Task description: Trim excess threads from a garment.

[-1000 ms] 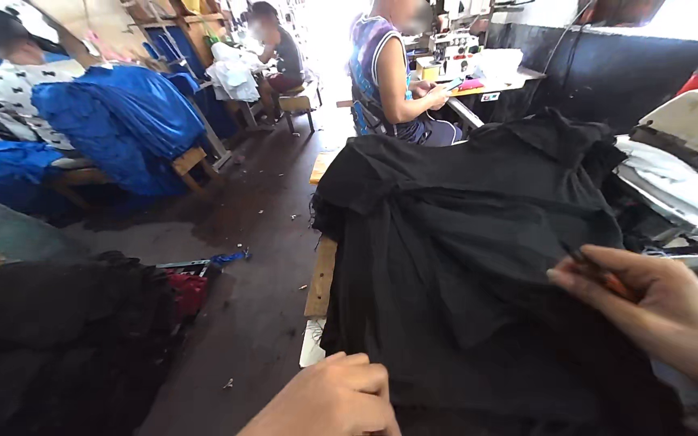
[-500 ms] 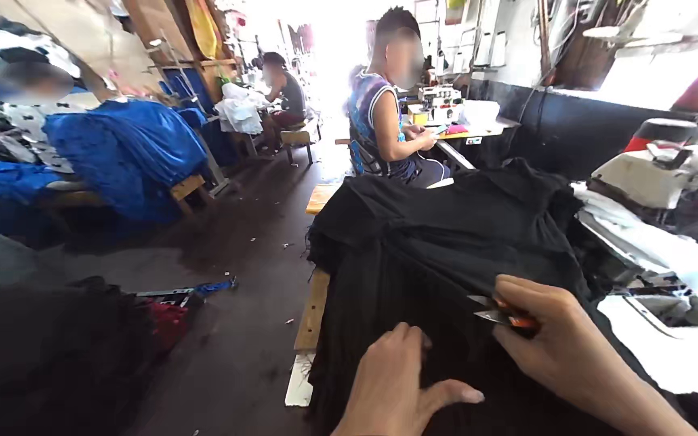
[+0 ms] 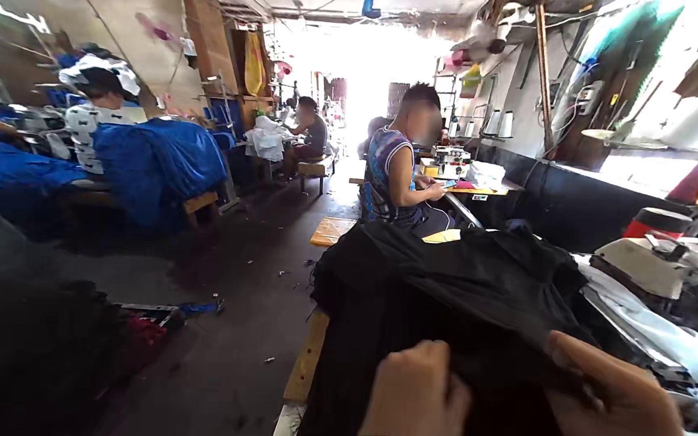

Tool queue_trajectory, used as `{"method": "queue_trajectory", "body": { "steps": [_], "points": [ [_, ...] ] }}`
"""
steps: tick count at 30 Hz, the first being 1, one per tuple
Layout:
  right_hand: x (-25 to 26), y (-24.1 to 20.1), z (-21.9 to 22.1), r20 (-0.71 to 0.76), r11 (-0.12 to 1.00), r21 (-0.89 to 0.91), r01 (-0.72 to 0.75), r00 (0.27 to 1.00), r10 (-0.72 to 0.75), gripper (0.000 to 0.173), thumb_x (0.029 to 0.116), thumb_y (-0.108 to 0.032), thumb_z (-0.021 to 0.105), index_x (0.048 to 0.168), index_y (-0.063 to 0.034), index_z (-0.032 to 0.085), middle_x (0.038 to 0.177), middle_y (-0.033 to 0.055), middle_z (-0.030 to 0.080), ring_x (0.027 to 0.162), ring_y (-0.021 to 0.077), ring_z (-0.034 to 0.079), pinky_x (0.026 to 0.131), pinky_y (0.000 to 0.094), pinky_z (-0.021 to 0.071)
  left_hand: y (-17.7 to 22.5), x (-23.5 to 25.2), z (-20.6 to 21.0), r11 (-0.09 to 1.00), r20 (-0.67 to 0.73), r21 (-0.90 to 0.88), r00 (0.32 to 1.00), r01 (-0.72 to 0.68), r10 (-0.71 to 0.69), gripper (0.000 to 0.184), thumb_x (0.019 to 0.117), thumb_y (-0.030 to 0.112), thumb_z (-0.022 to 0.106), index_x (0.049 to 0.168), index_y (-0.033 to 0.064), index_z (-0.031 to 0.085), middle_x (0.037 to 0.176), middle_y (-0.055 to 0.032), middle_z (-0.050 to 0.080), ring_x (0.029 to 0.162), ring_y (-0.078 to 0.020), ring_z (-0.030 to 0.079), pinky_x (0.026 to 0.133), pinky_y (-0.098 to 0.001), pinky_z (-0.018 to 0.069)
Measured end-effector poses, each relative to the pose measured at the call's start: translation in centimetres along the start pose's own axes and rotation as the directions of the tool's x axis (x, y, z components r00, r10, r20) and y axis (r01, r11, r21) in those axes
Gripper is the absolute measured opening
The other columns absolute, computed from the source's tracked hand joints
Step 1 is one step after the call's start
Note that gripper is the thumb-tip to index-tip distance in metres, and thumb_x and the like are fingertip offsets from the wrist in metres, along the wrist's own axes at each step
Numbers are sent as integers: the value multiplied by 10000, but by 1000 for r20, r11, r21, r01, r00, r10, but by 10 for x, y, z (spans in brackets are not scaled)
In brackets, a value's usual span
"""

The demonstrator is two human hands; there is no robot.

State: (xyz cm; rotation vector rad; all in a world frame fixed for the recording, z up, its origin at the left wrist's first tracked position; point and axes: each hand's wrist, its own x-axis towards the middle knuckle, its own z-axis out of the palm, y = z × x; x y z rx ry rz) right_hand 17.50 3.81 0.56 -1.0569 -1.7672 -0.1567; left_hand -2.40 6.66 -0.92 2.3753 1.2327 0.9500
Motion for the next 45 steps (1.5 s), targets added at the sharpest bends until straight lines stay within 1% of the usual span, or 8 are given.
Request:
{"method": "queue_trajectory", "body": {
  "steps": [5, 14, 18, 22, 29, 34, 40, 45],
  "points": [
    [-19, 8, -19, 72, 998, 46, -48, 996, 45, 153, 799, 44, 629, 743, 51, 487, 641, 104, 490, 603, 45, 446, 551, 152, 341, -26, -13, -36, 965, -306, 194, 924, -178, 232, 112, 874, 106, 646, 868, 29, 727, 732, -88, 680, 621, -178, 660, 542, -290, 528],
    [-73, 9, -6, 542, 980, -155, -121, 819, 187, 215, 828, 31, 670, 1023, 27, 761, 902, 279, 644, 606, 368, 638, 491, 493, 512, -69, -46, -3, 958, 43, 223, 984, -180, 175, 88, 866, 58, 682, 847, -17, 722, 845, -175, 684, 773, -327, 702, 652, -403, 586],
    [-63, 19, -35, 645, 972, -15, -235, 741, 189, 286, 849, -110, 757, 1114, -3, 769, 927, 251, 627, 726, 303, 602, 625, 438, 515, -68, -44, -18, 977, 222, 187, 973, -101, 58, 189, 861, 150, 751, 982, 5, 749, 1064, -202, 670, 964, -376, 661, 802, -431, 568],
    [-46, 16, -46, 563, 925, 228, -304, 816, 130, 386, 982, -277, 691, 1135, 75, 727, 883, 189, 632, 783, 117, 560, 681, 217, 466, -49, -37, -42, 993, 278, 62, 957, -102, 81, 248, 887, 104, 722, 1110, -5, 740, 1161, -210, 656, 985, -355, 660, 829, -417, 567],
    [-46, -22, 27, 447, 594, 582, -555, 829, 337, 292, 1094, -232, 473, 971, -86, 694, 700, -178, 529, 581, -120, 428, 530, 93, 360, -40, -25, 4, 983, 287, -172, 952, -62, 110, 268, 934, 201, 722, 1099, -10, 715, 1045, -177, 666, 821, -249, 692, 715, -355, 595],
    [-69, 3, 43, 426, 650, 441, -619, 782, 455, 242, 1054, -225, 540, 875, -117, 662, 633, -167, 480, 531, -102, 409, 494, 110, 337, -58, -32, 30, 962, 142, -271, 990, 34, 5, 162, 974, 178, 659, 975, 36, 737, 946, -82, 690, 795, -143, 674, 690, -287, 569],
    [-86, -14, 41, 338, 917, -56, -395, 856, 390, 386, 983, -325, 691, 854, 38, 697, 740, 159, 653, 593, 223, 592, 521, 383, 470, -62, -32, 28, 835, 177, -515, 977, 195, -119, 150, 999, 154, 618, 1003, 23, 693, 997, -50, 643, 824, -44, 648, 704, -178, 560],
    [-83, -19, 50, 343, 928, -207, -309, 866, 365, 410, 966, -370, 690, 812, 10, 694, 727, 154, 657, 552, 262, 607, 465, 421, 449, -62, -32, 29, 847, 144, -505, 984, 168, -109, 152, 981, 182, 651, 963, 40, 703, 1065, -61, 602, 862, -38, 633, 683, -157, 552]
  ]
}}
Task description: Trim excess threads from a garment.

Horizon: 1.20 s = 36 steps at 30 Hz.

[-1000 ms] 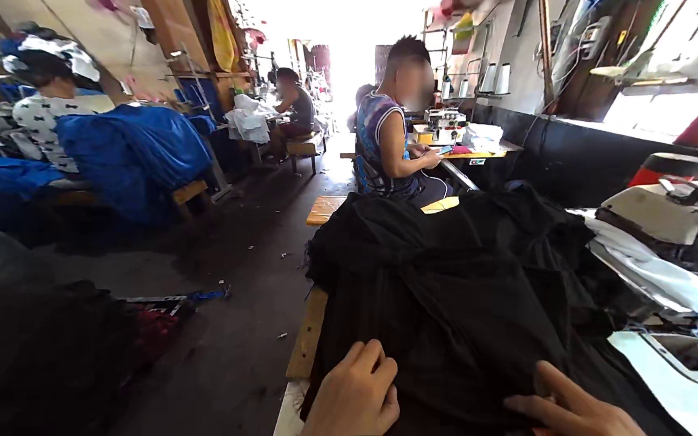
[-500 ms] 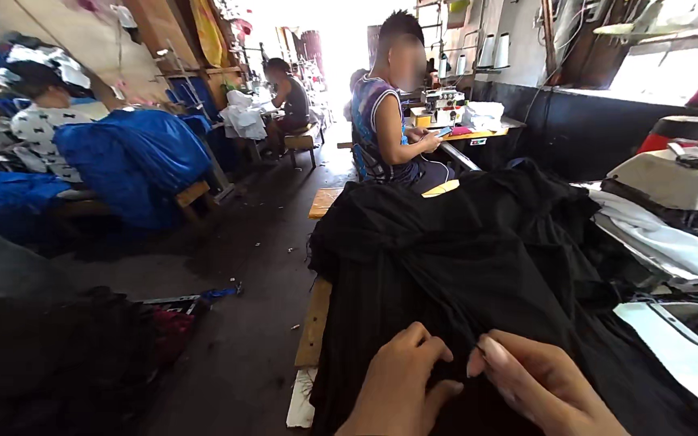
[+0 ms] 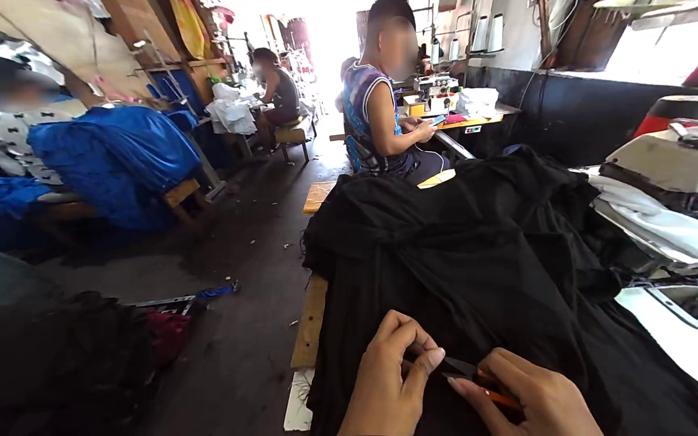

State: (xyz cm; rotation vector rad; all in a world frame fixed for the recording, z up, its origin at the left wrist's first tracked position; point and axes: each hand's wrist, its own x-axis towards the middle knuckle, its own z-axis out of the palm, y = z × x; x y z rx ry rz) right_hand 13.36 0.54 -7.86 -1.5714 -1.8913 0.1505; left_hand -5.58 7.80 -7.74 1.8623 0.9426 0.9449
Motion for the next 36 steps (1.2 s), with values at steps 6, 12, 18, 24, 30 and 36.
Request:
{"method": "queue_trajectory", "body": {
  "steps": [6, 12, 18, 24, 30, 36],
  "points": [
    [3, 5, 12, -101, 997, -50, 54, 993, -59, 433, 984, -355, 650, 694, -34, 649, 622, 104, 604, 505, 217, 577, 431, 384, 409, -1, 0, 0, 1000, -8, 10, 1000, -7, 7, 142, 983, 170, 643, 950, 42, 695, 1062, -63, 589, 856, -38, 634, 683, -155, 561],
    [8, 20, -19, -25, 830, 549, -95, 991, 131, 300, 1039, -252, 572, 838, -63, 689, 638, -108, 539, 553, -85, 455, 511, 117, 380, 3, -3, -7, 999, 18, 46, 1000, -12, 11, 161, 993, 168, 630, 974, 17, 682, 1084, -90, 616, 850, -59, 663, 681, -183, 586],
    [10, 41, -28, 77, 694, 715, -85, 996, 43, 277, 1058, -334, 553, 879, -174, 691, 635, -206, 498, 537, -128, 414, 488, 82, 336, 14, -5, 4, 889, 111, 437, 989, -139, 100, 196, 912, 192, 729, 919, -4, 717, 1105, -179, 639, 846, -236, 669, 716, -326, 580],
    [2, 27, -15, 39, 944, 327, 53, 997, -69, 381, 985, -334, 687, 827, 12, 684, 678, 90, 612, 577, 102, 529, 515, 265, 424, 2, 3, -18, 993, 173, 119, 985, 8, -29, 220, 1033, 219, 563, 984, 26, 658, 1078, -78, 592, 862, -53, 604, 715, -173, 528],
    [2, 15, -1, -22, 993, 108, 37, 999, -35, 412, 963, -399, 684, 796, -23, 688, 689, 101, 630, 555, 197, 564, 481, 367, 425, 0, 2, -14, 998, 119, 57, 993, -4, -3, 208, 1006, 227, 607, 950, 36, 669, 1072, -64, 580, 853, -15, 608, 688, -132, 530],
    [6, 5, 8, -69, 998, -4, 70, 995, -70, 427, 974, -413, 656, 758, -45, 680, 663, 84, 625, 528, 195, 579, 444, 362, 420, 0, 1, -12, 998, 98, 67, 995, -13, 7, 204, 1003, 224, 610, 935, 40, 669, 1059, -55, 578, 845, -8, 594, 685, -120, 514]
  ]
}}
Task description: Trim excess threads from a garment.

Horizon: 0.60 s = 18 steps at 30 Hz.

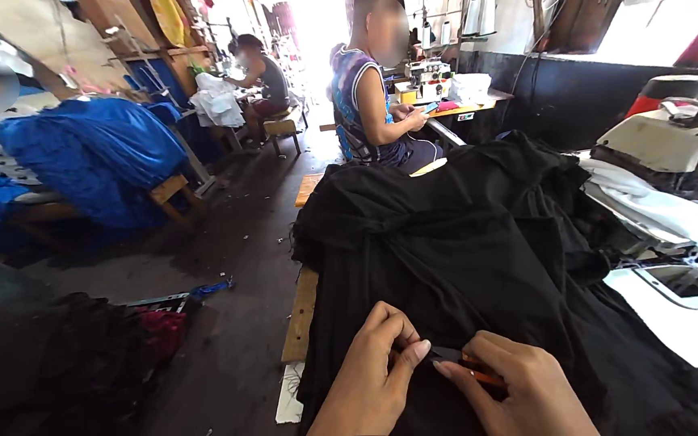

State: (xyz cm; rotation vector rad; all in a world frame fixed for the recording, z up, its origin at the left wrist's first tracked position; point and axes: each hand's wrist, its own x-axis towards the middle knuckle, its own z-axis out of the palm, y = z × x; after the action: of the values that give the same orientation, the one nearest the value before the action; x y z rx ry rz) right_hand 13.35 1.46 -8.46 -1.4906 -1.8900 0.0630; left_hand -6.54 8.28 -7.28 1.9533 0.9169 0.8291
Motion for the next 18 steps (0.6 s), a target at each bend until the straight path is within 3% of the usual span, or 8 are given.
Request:
{"method": "queue_trajectory", "body": {
  "steps": [4, 8, 11, 18],
  "points": [
    [0, 3, 7, -50, 995, -95, 16, 999, -21, 446, 975, -395, 615, 675, -66, 638, 603, 68, 593, 488, 199, 571, 411, 370, 400, -2, 0, 0, 1000, -30, 11, 1000, -8, 8, 190, 1006, 198, 592, 943, 34, 663, 1057, -59, 575, 841, -13, 589, 688, -124, 510],
    [3, 7, -8, 65, 995, 74, -72, 996, 67, 426, 972, -403, 654, 742, -45, 680, 643, 73, 617, 553, 197, 579, 488, 388, 431, -3, 0, -1, 999, -50, -49, 999, -10, 8, 174, 1002, 178, 596, 945, 29, 665, 1056, -58, 574, 862, -10, 597, 695, -123, 518],
    [5, 5, -8, 97, 992, 94, -87, 992, 78, 422, 960, -417, 667, 755, -49, 686, 650, 70, 620, 561, 195, 582, 496, 394, 435, -4, 0, -1, 998, -50, -67, 999, -17, 13, 173, 999, 176, 601, 939, 27, 666, 1049, -55, 569, 861, -8, 588, 692, -117, 506],
    [12, -4, 5, 67, 999, -18, -39, 997, 40, 429, 959, -384, 644, 682, -57, 652, 612, 71, 603, 533, 218, 595, 460, 406, 430, -4, 0, 0, 998, -47, -65, 999, -14, 11, 167, 993, 178, 610, 936, 35, 674, 1052, -49, 557, 886, -10, 571, 710, -112, 488]
  ]
}}
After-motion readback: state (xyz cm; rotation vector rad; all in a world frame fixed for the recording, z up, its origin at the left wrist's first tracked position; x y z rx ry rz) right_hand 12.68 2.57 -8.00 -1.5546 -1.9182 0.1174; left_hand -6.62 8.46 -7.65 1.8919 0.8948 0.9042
